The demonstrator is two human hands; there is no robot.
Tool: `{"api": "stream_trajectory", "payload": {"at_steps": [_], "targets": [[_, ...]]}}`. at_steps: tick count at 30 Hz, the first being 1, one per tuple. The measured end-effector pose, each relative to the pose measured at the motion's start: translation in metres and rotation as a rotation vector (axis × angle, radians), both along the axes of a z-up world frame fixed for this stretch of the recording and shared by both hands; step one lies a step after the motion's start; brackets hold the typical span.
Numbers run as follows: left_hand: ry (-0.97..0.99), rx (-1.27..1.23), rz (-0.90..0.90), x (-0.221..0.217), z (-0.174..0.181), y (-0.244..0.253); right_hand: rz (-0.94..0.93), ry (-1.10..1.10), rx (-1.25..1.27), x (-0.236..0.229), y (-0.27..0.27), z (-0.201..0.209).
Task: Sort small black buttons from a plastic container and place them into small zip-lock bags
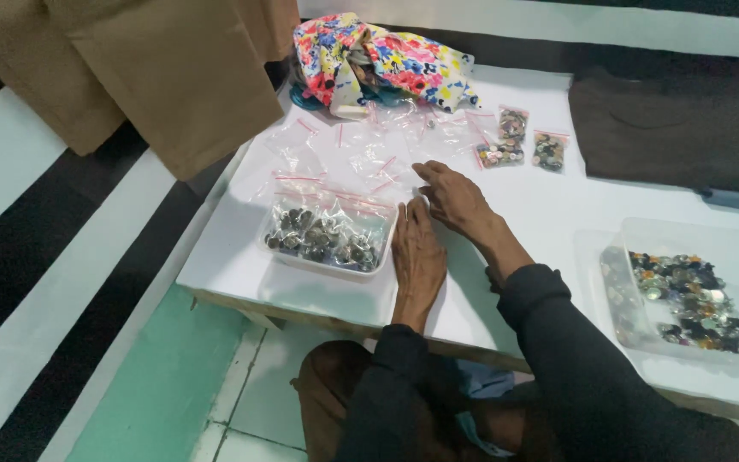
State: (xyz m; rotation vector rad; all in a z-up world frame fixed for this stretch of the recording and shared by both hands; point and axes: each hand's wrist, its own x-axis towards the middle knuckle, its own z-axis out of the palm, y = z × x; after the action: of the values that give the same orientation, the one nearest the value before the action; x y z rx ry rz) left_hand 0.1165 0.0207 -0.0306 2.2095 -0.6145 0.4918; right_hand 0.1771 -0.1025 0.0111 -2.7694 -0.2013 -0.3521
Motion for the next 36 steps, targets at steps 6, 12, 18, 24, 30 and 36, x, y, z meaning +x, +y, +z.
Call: {"api": "stream_trajectory", "payload": {"at_steps": [6, 12, 18, 24, 30, 36], "targets": [[0.056, 0.047, 0.066, 0.01, -0.014, -0.009, -0.123, 0.042, -0.181, -0.013, 0.017, 0.001], [-0.002, 0.096, 0.102, 0.01, -0.019, -0.008, -0.149, -0.059, -0.28, 0.002, -0.018, -0.056], [0.009, 0.045, 0.086, -0.006, 0.006, -0.001, -0.152, -0.026, -0.151, -0.036, -0.025, -0.007], [-0.075, -0.007, 0.115, 0.004, -0.005, -0.011, -0.177, -0.06, 0.102, -0.056, -0.048, 0.007], [0.331, -0.565, -0.116, -0.008, 0.022, -0.015, -0.182, -0.058, 0.602, -0.108, -0.047, 0.052], [0.706, -0.955, -0.448, -0.028, 0.027, -0.023, -0.247, -0.083, 0.684, -0.138, -0.056, 0.055]]}}
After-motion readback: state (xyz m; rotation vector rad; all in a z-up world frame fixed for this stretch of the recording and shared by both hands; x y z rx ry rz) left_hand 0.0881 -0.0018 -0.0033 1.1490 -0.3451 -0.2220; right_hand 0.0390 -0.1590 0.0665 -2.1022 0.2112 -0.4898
